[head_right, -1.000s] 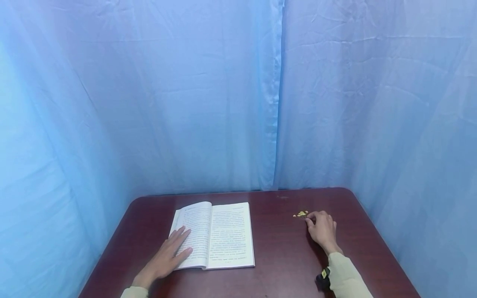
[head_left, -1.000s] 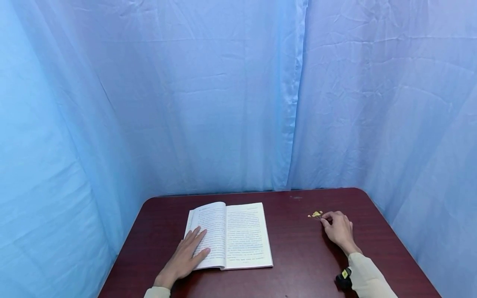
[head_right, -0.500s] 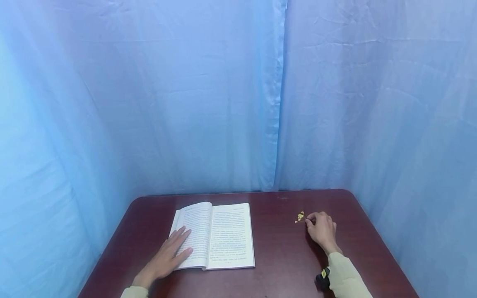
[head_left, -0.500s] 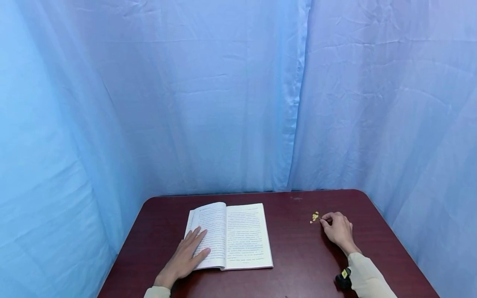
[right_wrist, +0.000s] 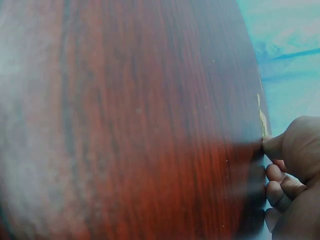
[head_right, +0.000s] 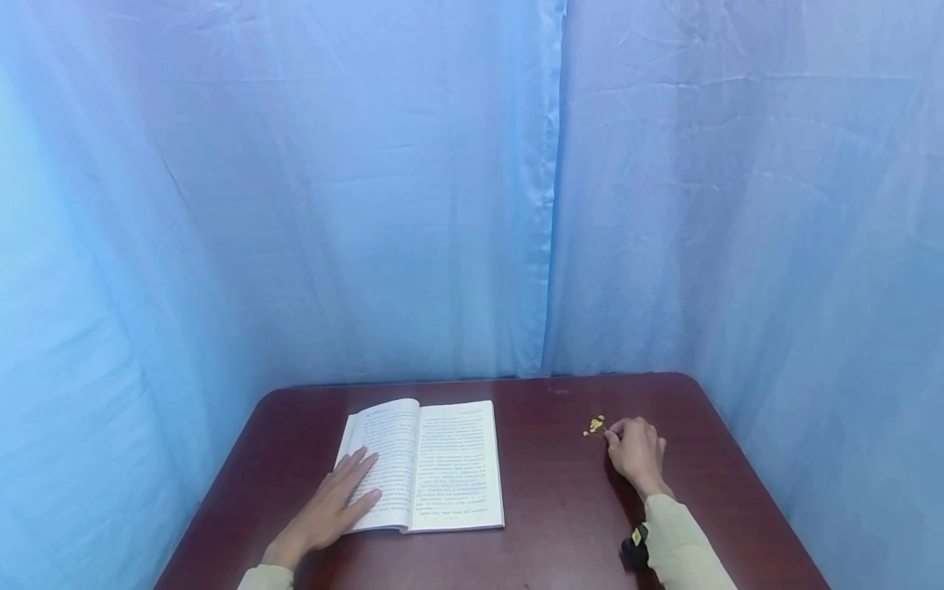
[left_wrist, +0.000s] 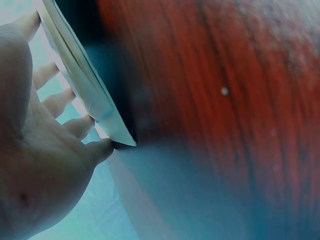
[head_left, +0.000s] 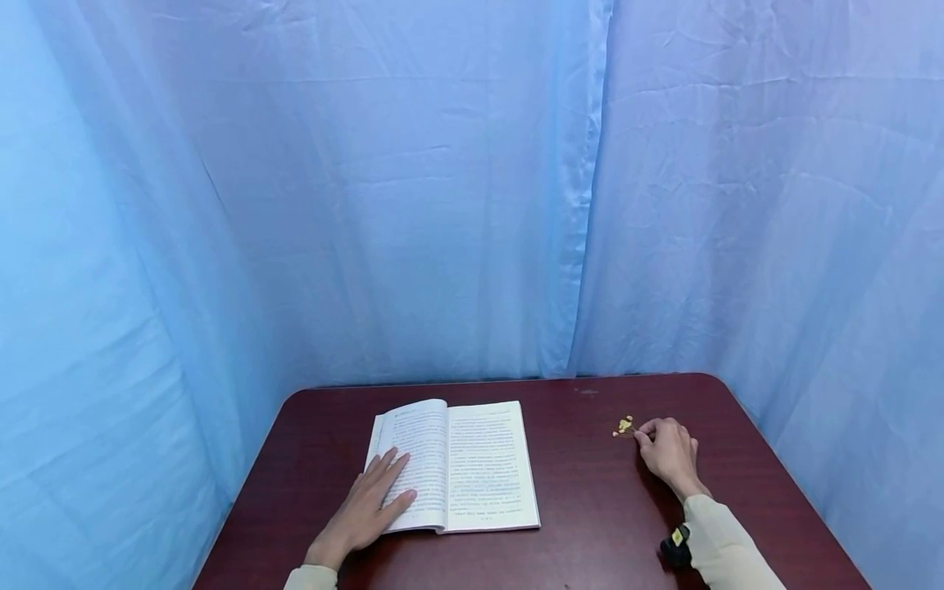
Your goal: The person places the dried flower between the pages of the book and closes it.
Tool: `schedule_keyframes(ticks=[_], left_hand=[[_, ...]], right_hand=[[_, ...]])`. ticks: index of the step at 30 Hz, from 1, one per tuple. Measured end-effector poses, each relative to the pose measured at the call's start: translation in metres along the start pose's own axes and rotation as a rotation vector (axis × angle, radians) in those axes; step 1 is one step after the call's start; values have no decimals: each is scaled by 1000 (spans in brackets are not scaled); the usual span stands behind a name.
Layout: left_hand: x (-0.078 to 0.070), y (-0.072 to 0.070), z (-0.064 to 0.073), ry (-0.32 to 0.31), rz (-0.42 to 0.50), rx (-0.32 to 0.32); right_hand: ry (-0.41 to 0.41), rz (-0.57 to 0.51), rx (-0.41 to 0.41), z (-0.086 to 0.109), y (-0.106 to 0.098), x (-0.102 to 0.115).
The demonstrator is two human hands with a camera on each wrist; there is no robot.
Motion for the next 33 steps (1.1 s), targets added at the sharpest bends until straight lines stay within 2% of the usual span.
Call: schedule_keyframes(ticks=[12,22,33], left_hand=[[-1,0,1,-11,-3,2],[0,1,0,-23,-5,5],[0,1,0,-23,0,9]], right_hand=[[7,20,45,-3,4,2],[-19,35,70,-3,7,3],[-61,-72,58,6,0,8]])
Point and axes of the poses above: each hand's wrist, its own z-axis away from the middle knuckle, its own y-axis out of the palm, x = y × z, the point moved 10 cm from there along -z, towards the middle knuckle, and after that the axes turned 14 degrees about x, right-handed, at the moved point
